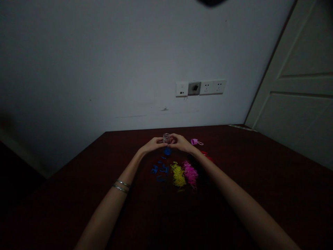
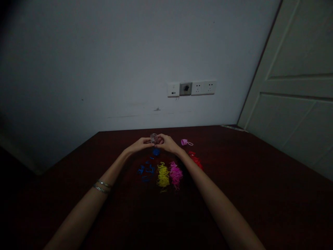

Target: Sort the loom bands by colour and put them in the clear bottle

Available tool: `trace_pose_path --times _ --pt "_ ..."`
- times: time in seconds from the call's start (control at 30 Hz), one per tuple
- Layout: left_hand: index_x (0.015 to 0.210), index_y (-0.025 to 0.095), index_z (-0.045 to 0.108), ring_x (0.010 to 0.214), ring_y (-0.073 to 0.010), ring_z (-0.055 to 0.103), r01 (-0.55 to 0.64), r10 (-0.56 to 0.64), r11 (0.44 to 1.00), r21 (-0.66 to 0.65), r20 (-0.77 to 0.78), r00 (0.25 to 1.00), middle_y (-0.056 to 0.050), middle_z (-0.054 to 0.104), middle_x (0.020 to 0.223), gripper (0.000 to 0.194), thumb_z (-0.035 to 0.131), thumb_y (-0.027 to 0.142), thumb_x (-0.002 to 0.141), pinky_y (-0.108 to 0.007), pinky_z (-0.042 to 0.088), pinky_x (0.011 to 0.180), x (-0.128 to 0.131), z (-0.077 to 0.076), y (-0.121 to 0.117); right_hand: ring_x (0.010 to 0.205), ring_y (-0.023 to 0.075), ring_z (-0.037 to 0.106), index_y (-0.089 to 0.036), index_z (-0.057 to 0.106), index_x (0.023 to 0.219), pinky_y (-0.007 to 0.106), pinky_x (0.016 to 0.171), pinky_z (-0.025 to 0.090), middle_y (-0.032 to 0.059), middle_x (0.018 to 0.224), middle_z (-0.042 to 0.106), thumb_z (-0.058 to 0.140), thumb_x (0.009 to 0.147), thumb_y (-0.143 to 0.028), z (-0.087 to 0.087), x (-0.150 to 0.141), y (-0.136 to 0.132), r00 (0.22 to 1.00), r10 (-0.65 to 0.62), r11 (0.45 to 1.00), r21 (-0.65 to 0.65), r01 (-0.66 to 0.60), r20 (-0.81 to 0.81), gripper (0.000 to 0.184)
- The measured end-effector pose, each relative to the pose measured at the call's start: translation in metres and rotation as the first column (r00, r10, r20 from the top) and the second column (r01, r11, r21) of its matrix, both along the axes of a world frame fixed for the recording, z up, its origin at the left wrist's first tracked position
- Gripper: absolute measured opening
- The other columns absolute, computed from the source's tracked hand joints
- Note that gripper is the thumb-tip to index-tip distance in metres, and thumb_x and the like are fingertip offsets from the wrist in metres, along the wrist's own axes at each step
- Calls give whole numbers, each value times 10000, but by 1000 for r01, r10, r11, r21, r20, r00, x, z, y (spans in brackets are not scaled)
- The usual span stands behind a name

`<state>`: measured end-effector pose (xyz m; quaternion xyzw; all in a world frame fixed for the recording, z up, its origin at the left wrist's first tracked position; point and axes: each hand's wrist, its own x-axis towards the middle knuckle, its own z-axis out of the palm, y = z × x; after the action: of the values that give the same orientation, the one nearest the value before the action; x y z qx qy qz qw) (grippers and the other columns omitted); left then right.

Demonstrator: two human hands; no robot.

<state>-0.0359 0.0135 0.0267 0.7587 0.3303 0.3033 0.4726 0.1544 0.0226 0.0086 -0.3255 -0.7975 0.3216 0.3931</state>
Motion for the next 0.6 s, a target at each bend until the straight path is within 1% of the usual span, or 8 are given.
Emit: trace_pose_path --times 0.07,0.1,0.2,0.27,0.33,0.4,0.5,0.6 --pt "1145 112 543 1021 -209 523 44 -44 999 -4 -40 998 -121 581 1127 495 617 284 687 -325 379 879 -7 4 -3 635 102 517 -133 566 984 223 583 426 1 734 586 659 625 -209 0 -1 -2 1000 -5 1000 0 5 1 378" --pt "1165 116 528 1015 -208 527 36 -35 999 6 -72 997 -124 582 1124 523 623 281 678 -323 383 873 -13 7 -5 634 103 515 -135 565 986 225 582 425 -2 726 582 661 624 -214 0 -2 -2 1000 -11 1000 -1 11 2 383" --pt "1151 116 544 932 -198 556 -71 91 992 100 -208 974 -123 610 1061 552 650 282 635 -301 406 816 -33 11 -10 623 101 506 -137 562 978 228 579 422 -6 717 571 663 621 -227 1 -4 -5 1000 -25 1000 1 25 -2 381" --pt "1091 113 588 850 -183 572 -97 144 982 162 -315 938 -106 639 965 518 664 299 614 -270 419 748 -46 12 -15 614 100 501 -140 560 969 229 572 420 -4 720 565 660 623 -233 1 -4 -5 1000 -28 1000 -1 28 -7 372" --pt "1032 117 622 781 -166 575 -52 128 980 191 -413 902 -85 649 879 470 668 323 612 -242 418 684 -55 11 -23 611 102 501 -147 556 969 232 571 422 -1 725 564 659 621 -236 1 -4 -5 1000 -29 1000 -6 29 -8 373" --pt "986 133 643 752 -154 569 24 83 978 209 -487 870 -72 646 853 424 670 342 618 -227 413 656 -60 7 -32 613 106 505 -152 553 968 238 577 424 0 726 567 659 618 -241 0 -4 -4 999 -35 999 -7 35 -3 377" --pt "972 158 644 786 -151 560 130 20 963 234 -547 837 -67 627 918 377 661 349 647 -228 414 680 -60 2 -48 618 107 508 -149 549 972 242 584 425 -1 731 566 660 617 -251 -1 -3 -3 999 -38 999 3 38 4 385" --pt "1024 165 616 882 -166 549 208 -24 944 256 -575 818 -78 598 1008 375 637 339 692 -254 407 767 -57 -1 -62 621 108 505 -148 548 975 243 587 423 -4 728 556 659 625 -255 -1 -3 -3 999 -35 999 8 35 8 383"
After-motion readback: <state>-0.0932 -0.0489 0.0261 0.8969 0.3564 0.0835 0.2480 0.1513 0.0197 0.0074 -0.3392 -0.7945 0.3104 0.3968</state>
